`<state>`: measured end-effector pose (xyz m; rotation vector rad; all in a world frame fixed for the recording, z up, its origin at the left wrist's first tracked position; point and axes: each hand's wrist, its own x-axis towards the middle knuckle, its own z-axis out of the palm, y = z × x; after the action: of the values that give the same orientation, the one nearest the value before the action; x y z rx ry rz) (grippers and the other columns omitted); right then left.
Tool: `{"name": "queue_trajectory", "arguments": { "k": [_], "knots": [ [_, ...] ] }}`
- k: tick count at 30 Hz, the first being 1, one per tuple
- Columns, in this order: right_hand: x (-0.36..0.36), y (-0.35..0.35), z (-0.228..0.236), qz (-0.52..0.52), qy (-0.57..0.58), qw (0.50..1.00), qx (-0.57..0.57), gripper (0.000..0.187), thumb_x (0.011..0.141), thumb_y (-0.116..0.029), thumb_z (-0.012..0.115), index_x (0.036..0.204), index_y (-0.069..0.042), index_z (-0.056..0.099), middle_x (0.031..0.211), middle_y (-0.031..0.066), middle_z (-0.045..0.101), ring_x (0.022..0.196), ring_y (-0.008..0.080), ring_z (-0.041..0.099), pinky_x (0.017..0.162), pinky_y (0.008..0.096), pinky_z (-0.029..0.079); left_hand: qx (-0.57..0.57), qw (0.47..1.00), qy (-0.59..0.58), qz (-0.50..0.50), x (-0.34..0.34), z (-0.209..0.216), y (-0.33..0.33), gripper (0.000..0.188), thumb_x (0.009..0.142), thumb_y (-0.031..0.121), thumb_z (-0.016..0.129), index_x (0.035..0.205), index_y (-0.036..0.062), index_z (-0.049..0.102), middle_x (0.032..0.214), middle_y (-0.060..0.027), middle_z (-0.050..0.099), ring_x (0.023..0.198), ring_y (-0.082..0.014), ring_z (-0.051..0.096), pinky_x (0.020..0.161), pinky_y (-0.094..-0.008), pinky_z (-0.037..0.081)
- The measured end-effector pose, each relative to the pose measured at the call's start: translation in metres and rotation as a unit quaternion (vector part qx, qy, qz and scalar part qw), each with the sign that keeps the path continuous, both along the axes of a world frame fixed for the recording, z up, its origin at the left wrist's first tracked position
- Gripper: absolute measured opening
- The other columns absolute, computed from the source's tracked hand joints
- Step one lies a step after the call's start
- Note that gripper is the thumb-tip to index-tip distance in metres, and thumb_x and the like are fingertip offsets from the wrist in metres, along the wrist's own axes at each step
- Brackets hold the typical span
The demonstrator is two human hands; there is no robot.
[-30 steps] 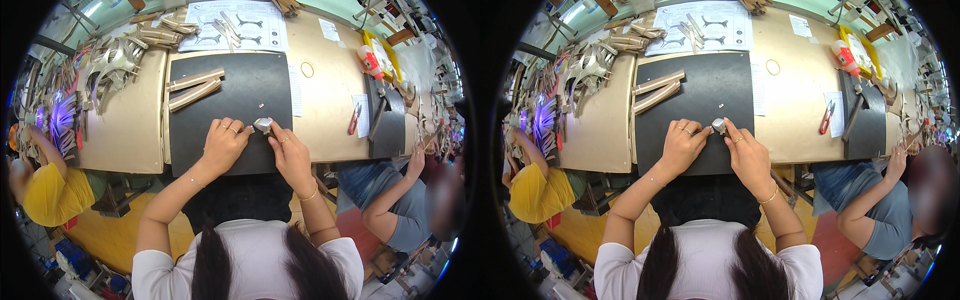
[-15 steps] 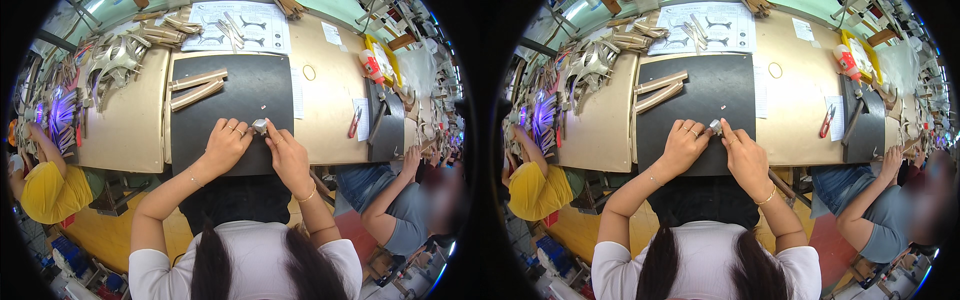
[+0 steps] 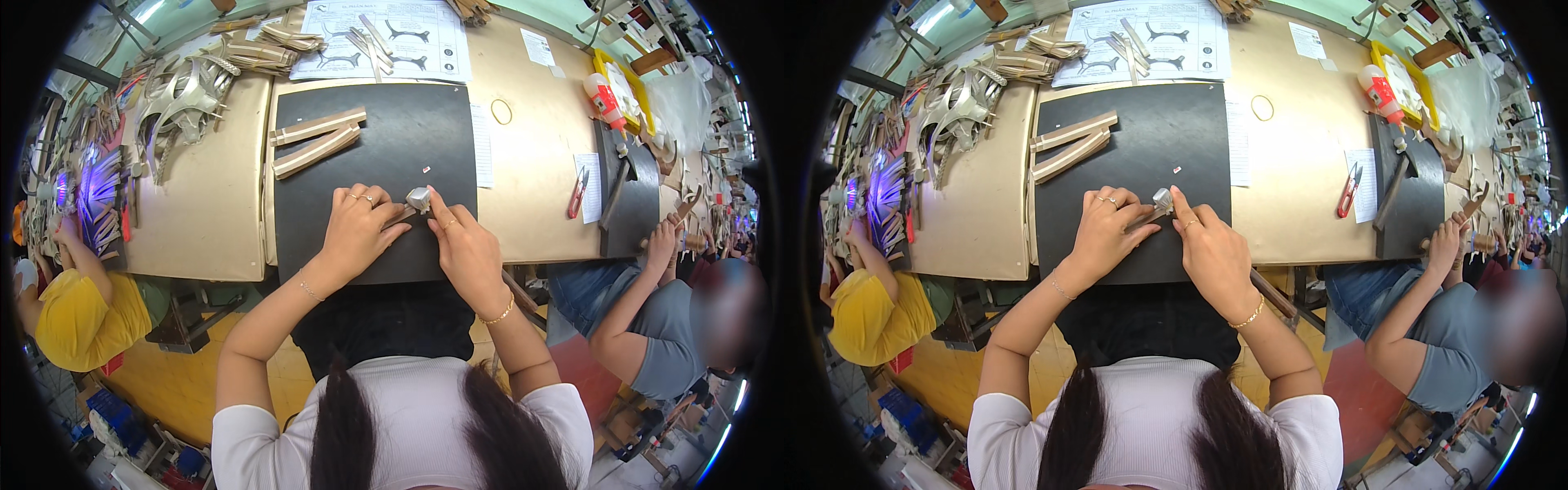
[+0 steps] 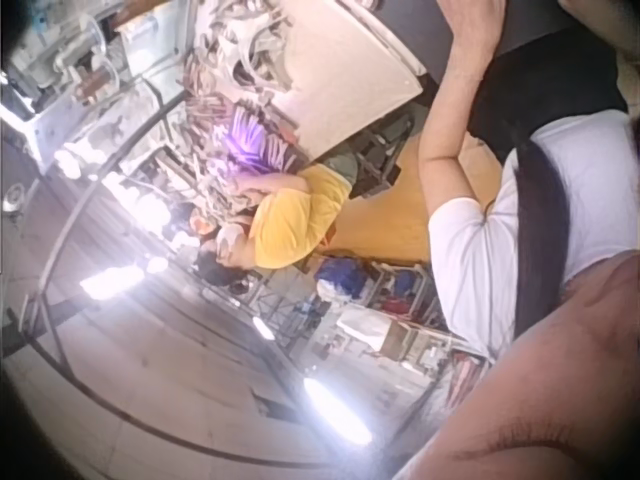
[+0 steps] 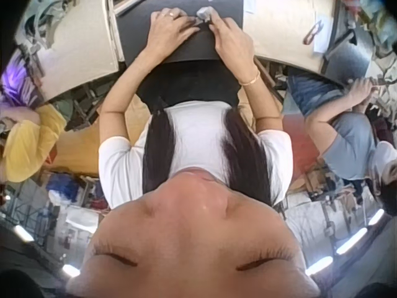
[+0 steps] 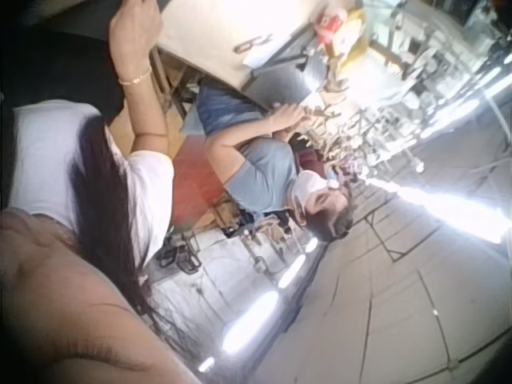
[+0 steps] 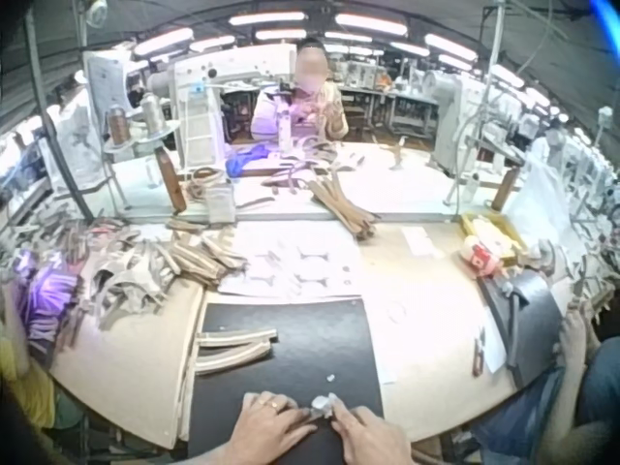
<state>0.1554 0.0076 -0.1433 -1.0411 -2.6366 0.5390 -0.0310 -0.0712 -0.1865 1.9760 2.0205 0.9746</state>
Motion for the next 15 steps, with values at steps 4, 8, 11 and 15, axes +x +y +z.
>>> {"name": "queue_trajectory", "arguments": {
  "k": [4,8,11,15],
  "knots": [
    [0.0001,-0.0007,-0.0003,-0.001,-0.006,1.000,-0.001,0.045,0.099,-0.017,0.065,0.144,-0.014,0.061,0.089,0.0061,0.063,0.068,0.0248,0.066,0.060,0.0369,0.054,-0.008,0.999,-0.001,0.031,0.0070,-0.0021,0.0045,0.022,0.077,0.026,0.086,0.087,0.0113,0.074,0.088,0.0027,0.062,0.089,-0.0199,0.056,0.084,-0.0368,0.037],
    [0.0003,-0.0004,-0.0003,-0.006,-0.003,1.000,-0.007,0.046,0.099,-0.017,0.066,0.144,-0.014,0.061,0.089,0.0060,0.063,0.069,0.0248,0.066,0.061,0.0368,0.054,-0.001,0.999,0.004,0.051,0.0107,-0.0042,0.0072,0.020,0.077,0.024,0.086,0.085,0.0110,0.073,0.086,0.0029,0.062,0.088,-0.0197,0.056,0.084,-0.0369,0.037],
    [0.0007,-0.0004,-0.0008,-0.007,0.004,1.000,-0.012,0.046,0.099,-0.017,0.066,0.144,-0.014,0.061,0.089,0.0060,0.063,0.069,0.0249,0.066,0.061,0.0372,0.054,0.011,0.999,0.011,0.048,0.0101,-0.0049,0.0069,0.017,0.078,0.020,0.086,0.085,0.0112,0.074,0.085,0.0030,0.062,0.086,-0.0193,0.056,0.083,-0.0370,0.037],
    [0.0016,0.0006,-0.0025,-0.007,0.012,1.000,-0.023,0.046,0.098,-0.017,0.066,0.144,-0.014,0.061,0.089,0.0062,0.062,0.069,0.0250,0.066,0.061,0.0378,0.054,0.028,0.998,0.003,0.055,0.0109,-0.0055,0.0070,0.012,0.080,0.016,0.084,0.087,0.0115,0.076,0.083,0.0030,0.061,0.084,-0.0184,0.056,0.083,-0.0368,0.037]
  ]
}}
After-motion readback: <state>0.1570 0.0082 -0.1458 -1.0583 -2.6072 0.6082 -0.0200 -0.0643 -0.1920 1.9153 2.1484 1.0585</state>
